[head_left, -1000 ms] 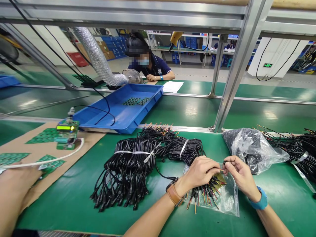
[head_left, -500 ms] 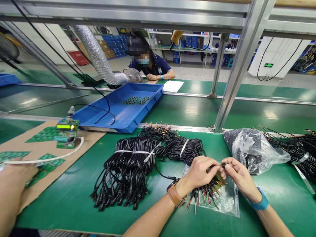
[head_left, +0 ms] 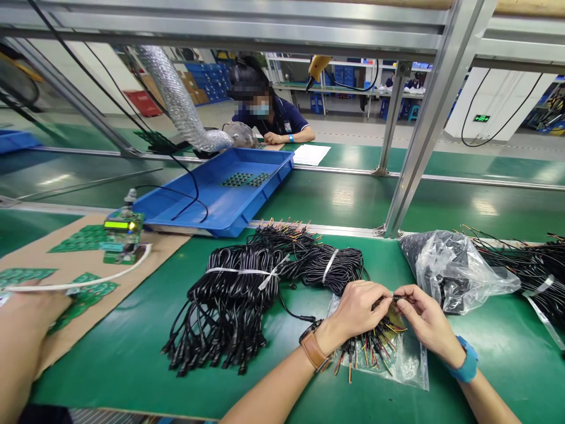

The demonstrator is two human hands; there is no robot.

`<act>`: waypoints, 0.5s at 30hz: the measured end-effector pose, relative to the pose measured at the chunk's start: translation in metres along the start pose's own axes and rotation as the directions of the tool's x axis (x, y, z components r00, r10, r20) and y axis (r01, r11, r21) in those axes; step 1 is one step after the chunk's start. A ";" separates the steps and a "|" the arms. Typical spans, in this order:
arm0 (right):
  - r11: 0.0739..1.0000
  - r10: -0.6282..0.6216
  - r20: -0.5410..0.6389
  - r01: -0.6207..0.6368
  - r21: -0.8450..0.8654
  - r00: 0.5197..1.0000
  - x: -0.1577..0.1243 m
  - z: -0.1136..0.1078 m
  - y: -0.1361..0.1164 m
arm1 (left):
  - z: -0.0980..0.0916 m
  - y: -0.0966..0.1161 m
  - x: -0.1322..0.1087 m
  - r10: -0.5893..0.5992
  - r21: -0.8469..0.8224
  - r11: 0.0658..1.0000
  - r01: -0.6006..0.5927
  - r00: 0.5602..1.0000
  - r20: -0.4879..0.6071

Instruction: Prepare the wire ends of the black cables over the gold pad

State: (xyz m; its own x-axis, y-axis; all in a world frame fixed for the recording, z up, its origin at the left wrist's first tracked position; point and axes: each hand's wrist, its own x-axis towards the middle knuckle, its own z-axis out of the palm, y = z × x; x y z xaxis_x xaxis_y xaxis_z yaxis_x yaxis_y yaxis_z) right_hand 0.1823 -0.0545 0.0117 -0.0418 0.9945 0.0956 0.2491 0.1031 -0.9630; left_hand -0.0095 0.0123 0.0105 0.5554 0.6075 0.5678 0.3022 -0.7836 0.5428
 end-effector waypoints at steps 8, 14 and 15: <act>0.987 -0.046 -0.025 0.041 -0.156 0.999 0.000 0.001 0.004 | -0.008 -0.005 0.002 0.031 -0.093 0.996 -0.017 0.988 0.151; 0.986 -0.067 -0.055 0.058 -0.156 0.996 0.000 0.002 0.006 | -0.009 -0.011 0.004 0.036 -0.067 0.997 -0.028 0.993 0.115; 0.985 -0.074 -0.054 0.065 -0.161 0.996 0.000 0.003 0.007 | -0.007 -0.012 0.003 0.045 -0.068 0.997 -0.038 0.994 0.096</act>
State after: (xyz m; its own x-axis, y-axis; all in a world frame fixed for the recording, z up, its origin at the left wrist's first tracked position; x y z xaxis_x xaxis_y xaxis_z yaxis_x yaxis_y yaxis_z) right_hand 0.1807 -0.0535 0.0043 -0.0076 0.9836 0.1804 0.3982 0.1684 -0.9017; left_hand -0.0172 0.0244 0.0101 0.6406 0.5565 0.5291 0.2275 -0.7956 0.5614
